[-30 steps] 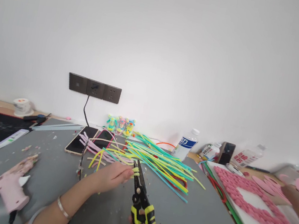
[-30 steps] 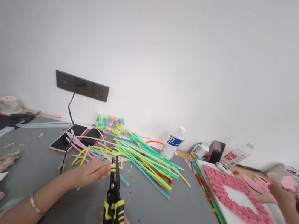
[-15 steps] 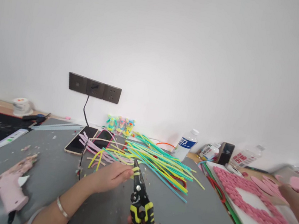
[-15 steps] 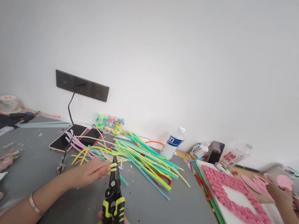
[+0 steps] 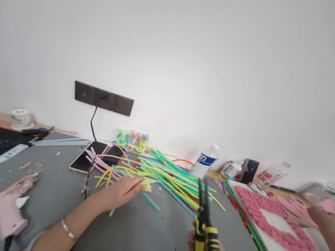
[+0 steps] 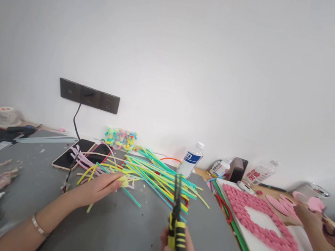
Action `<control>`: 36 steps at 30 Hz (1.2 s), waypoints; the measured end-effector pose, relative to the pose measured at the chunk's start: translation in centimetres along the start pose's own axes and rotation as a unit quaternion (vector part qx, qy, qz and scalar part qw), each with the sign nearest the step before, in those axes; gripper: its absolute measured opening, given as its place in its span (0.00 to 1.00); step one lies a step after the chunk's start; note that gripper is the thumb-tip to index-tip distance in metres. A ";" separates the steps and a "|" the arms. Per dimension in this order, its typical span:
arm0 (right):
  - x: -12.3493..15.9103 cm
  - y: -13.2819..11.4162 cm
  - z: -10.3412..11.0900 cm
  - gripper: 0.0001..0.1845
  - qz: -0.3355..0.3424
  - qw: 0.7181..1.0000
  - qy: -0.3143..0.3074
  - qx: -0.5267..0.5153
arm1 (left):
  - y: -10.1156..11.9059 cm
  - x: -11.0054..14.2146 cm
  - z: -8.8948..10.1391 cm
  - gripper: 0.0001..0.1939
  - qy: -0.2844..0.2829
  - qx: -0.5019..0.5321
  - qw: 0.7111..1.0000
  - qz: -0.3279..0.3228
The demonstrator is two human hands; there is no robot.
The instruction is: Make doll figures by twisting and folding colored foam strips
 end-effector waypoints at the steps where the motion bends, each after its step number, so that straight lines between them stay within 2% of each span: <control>1: 0.2 0.1 0.3 0.26 0.011 0.997 -0.005 0.072 | -0.2 0.0 0.0 0.17 0.006 0.004 1.000 0.005; 4: -0.2 1.5 0.5 0.25 0.057 0.963 -0.025 0.264 | -0.7 -0.1 -0.1 0.14 0.028 0.052 0.998 0.013; 8: -2.1 4.0 0.4 0.29 0.102 0.890 0.018 0.443 | -1.3 -0.4 -0.7 0.17 0.020 0.136 0.990 0.027; 10: -3.0 4.4 0.3 0.29 0.126 0.860 0.048 0.492 | -1.6 -0.6 -0.7 0.18 0.033 0.222 0.973 0.048; 12: -3.7 4.5 0.0 0.28 0.149 0.843 0.057 0.514 | -2.2 -0.8 -0.5 0.19 0.074 0.332 0.937 0.085; 15: -5.1 4.3 0.0 0.28 0.174 0.839 0.057 0.513 | -3.0 -0.7 0.0 0.18 0.138 0.448 0.872 0.141; 19: -7.0 4.7 0.3 0.28 0.199 0.840 0.047 0.502 | -3.5 -0.7 0.4 0.16 0.164 0.555 0.798 0.171; 22: -7.4 5.0 0.0 0.27 0.235 0.829 0.067 0.503 | -3.6 -0.8 0.7 0.15 0.170 0.590 0.771 0.165; 25: -6.5 4.2 -1.1 0.22 0.275 0.806 0.135 0.507 | -3.6 -0.8 0.7 0.16 0.171 0.601 0.765 0.156; 27: -5.7 3.1 -2.6 0.19 0.294 0.802 0.164 0.493 | -3.7 -0.7 0.6 0.17 0.171 0.601 0.765 0.153; 29: -5.1 1.3 -5.0 0.17 0.329 0.822 0.138 0.444 | -3.7 -0.7 0.4 0.16 0.170 0.600 0.766 0.152; 32: -5.3 -1.4 -9.2 0.13 0.348 0.870 0.005 0.349 | -3.5 -0.7 0.3 0.13 0.167 0.607 0.763 0.150; 33: -5.7 -2.2 -10.6 0.13 0.346 0.877 -0.036 0.330 | -3.3 -0.7 0.3 0.13 0.171 0.613 0.757 0.148; 34: -6.3 -2.8 -11.9 0.12 0.343 0.879 -0.068 0.326 | -3.1 -0.7 0.5 0.13 0.178 0.621 0.750 0.145; 36: -8.0 -3.7 -14.1 0.12 0.347 0.863 -0.118 0.348 | -3.0 -0.7 1.0 0.13 0.200 0.636 0.733 0.133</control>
Point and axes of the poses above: each hand's wrist, its own x-axis away from the middle knuckle, its own z-axis out of the back of the hand, y = z × x, the point moved 5 cm from there along -x, towards the middle knuckle, and after that the axes turned 1 degree about -x, right-handed, at the moved point
